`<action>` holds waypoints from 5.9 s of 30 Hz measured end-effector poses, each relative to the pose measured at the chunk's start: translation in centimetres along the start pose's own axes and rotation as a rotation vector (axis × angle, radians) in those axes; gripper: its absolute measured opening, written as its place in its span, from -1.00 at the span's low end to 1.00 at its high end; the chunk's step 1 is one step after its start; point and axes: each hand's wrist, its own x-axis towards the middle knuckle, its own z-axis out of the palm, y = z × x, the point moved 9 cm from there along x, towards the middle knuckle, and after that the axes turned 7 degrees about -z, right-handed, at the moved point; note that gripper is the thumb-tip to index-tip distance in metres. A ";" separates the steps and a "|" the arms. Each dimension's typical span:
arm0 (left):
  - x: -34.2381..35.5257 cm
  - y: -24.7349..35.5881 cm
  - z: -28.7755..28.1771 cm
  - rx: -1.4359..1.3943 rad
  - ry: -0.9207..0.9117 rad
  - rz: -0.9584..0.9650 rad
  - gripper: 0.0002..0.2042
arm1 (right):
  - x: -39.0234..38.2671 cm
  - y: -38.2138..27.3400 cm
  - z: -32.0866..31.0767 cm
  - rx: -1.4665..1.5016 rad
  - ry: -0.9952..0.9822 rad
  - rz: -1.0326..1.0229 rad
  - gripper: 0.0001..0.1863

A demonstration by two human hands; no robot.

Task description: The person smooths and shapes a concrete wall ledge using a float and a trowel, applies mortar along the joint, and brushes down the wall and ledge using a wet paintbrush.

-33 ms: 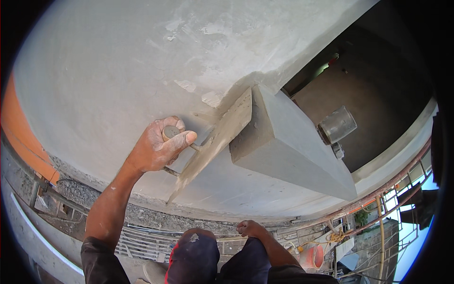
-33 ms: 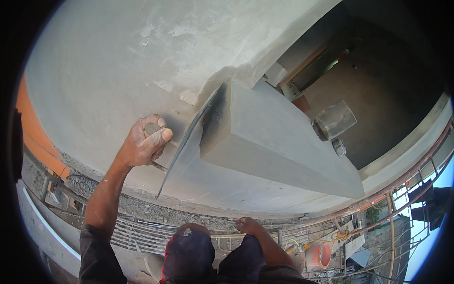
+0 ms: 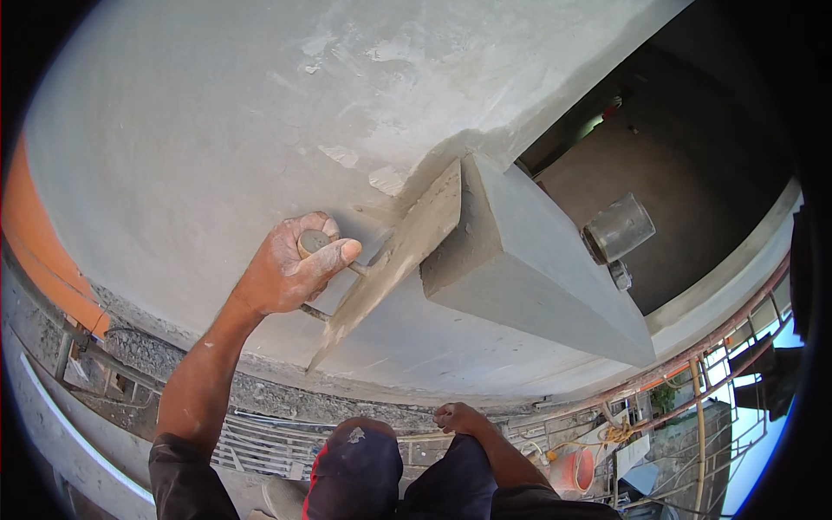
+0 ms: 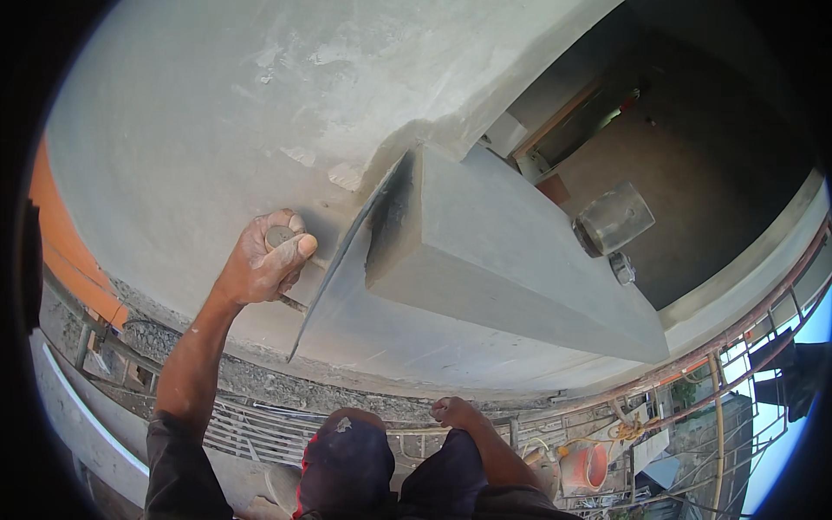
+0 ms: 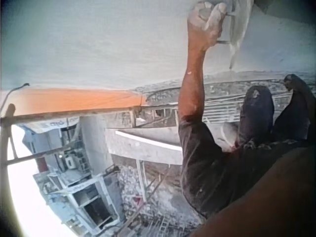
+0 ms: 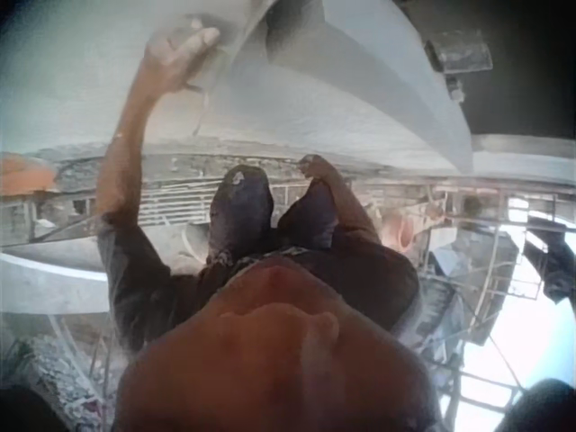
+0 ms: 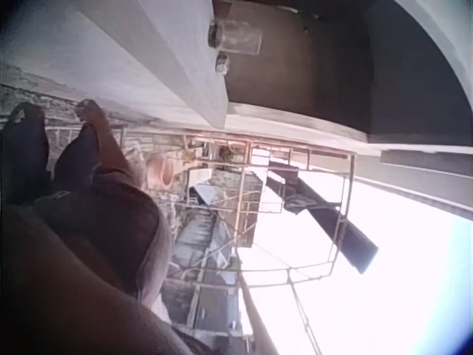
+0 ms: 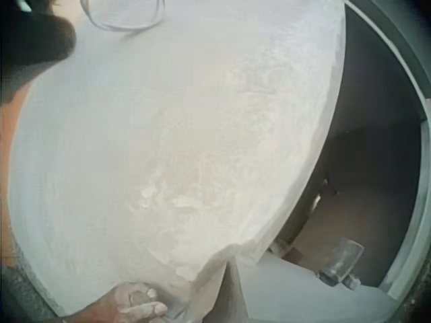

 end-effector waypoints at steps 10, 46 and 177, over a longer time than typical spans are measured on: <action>-0.4 0.9 1.4 0.014 -0.011 0.049 -0.69 | 1.3 1.4 0.3 0.014 0.015 -0.019 -0.57; -1.1 0.3 0.0 0.150 0.075 0.088 -0.65 | 0.6 0.1 0.4 0.002 -0.009 -0.023 -0.58; -4.7 3.7 2.0 0.208 0.071 0.221 -0.75 | 1.5 0.1 0.3 -0.019 0.009 -0.038 -0.60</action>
